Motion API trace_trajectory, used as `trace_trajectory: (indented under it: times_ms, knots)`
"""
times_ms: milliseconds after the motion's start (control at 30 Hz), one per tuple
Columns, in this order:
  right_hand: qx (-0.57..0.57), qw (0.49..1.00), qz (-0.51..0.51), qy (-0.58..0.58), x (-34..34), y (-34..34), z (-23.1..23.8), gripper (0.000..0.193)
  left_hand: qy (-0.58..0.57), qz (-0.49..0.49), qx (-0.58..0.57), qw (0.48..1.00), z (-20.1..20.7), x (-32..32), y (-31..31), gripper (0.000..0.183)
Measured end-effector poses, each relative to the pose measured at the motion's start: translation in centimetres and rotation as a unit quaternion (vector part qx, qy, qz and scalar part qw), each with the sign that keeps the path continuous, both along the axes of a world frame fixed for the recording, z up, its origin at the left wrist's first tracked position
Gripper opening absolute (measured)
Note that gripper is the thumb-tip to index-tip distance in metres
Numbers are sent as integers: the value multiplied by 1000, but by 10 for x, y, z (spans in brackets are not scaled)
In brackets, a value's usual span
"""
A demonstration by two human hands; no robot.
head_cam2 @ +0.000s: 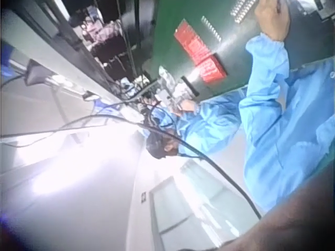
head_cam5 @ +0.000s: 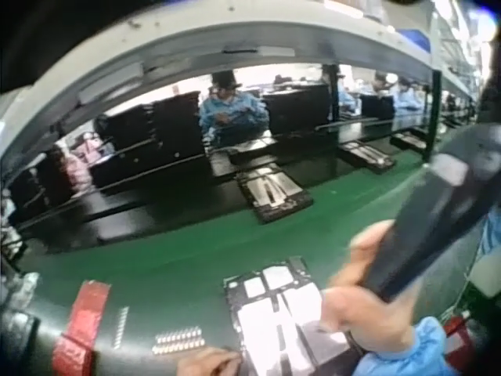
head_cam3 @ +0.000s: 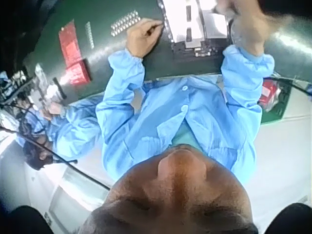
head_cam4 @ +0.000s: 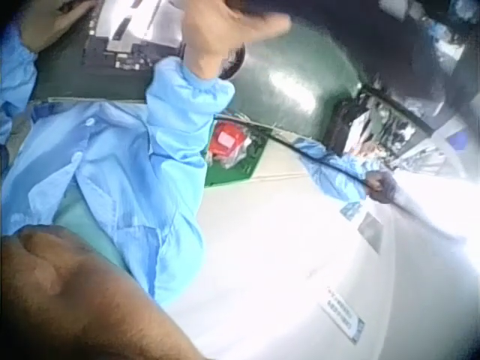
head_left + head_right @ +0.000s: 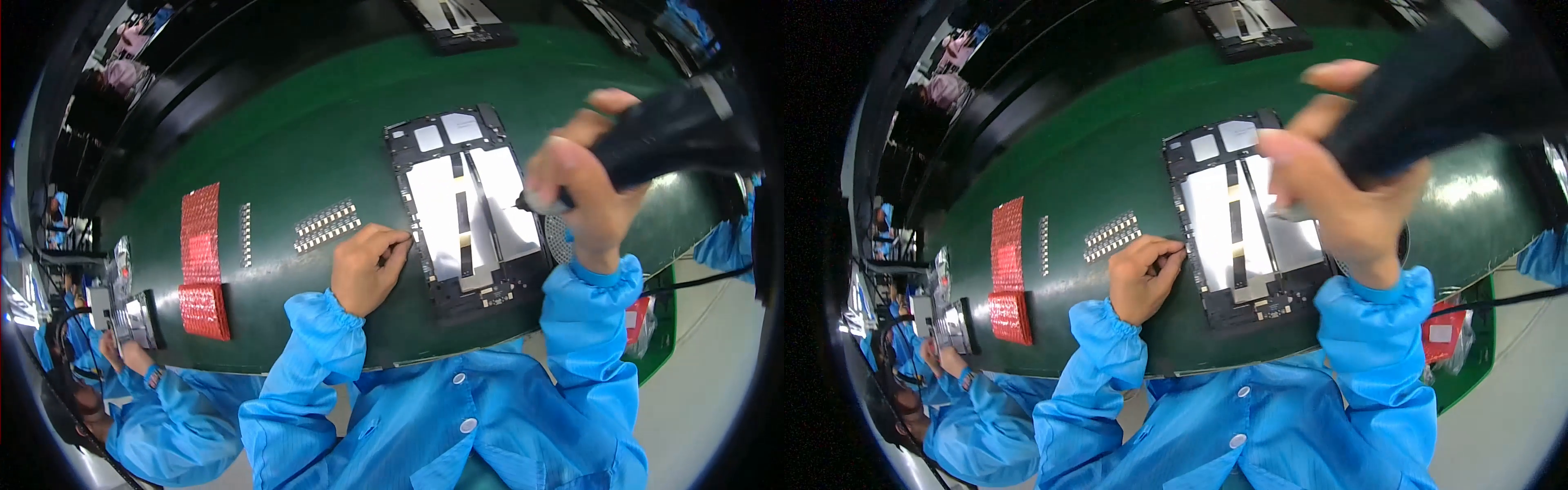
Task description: The person assembles a tablet by attaching a screen panel to a tablet chassis with screws, using an electric screwdriver.
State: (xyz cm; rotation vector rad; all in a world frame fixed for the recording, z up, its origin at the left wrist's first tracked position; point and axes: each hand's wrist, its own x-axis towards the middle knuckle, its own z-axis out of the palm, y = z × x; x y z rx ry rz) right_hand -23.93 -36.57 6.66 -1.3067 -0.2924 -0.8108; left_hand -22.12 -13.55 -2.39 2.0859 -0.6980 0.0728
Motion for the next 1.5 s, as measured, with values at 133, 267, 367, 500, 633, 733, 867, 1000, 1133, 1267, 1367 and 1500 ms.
trace_trajectory:
  times_ms: [133,267,367,500,633,733,867,1000,1133,1267,1367,1500]
  knots:
    - [-59,992,87,68,46,58,3,42,10,89,-34,995,-3,10,15,17]
    - [-68,988,110,82,78,82,-12,35,-54,155,-16,986,-10,35,38,16]
    - [-73,986,112,98,87,87,-22,34,-70,230,14,971,-12,51,60,16]
    - [-79,986,101,102,91,89,-26,33,-58,252,-12,966,-8,57,66,14]
    - [-77,985,107,108,93,91,-28,33,-57,216,-103,969,-13,58,66,10]
    - [-77,985,108,108,93,90,-30,33,-1,206,-156,966,-16,57,64,9]
    - [-86,984,101,115,91,91,-31,33,67,187,-234,952,-8,45,56,10]
    - [-105,984,102,99,86,93,-34,32,-9,77,-95,992,7,18,51,23]
    - [-119,984,98,90,84,93,-38,32,-59,-60,-48,995,6,-20,40,30]
    - [-119,983,106,93,85,94,-35,33,-128,-158,-74,976,9,-47,13,34]
    - [-104,982,126,92,85,94,-31,35,-207,-207,-26,956,8,-54,-4,30]
    - [-112,981,127,90,86,93,-33,34,-199,-220,38,954,5,-58,-13,40]
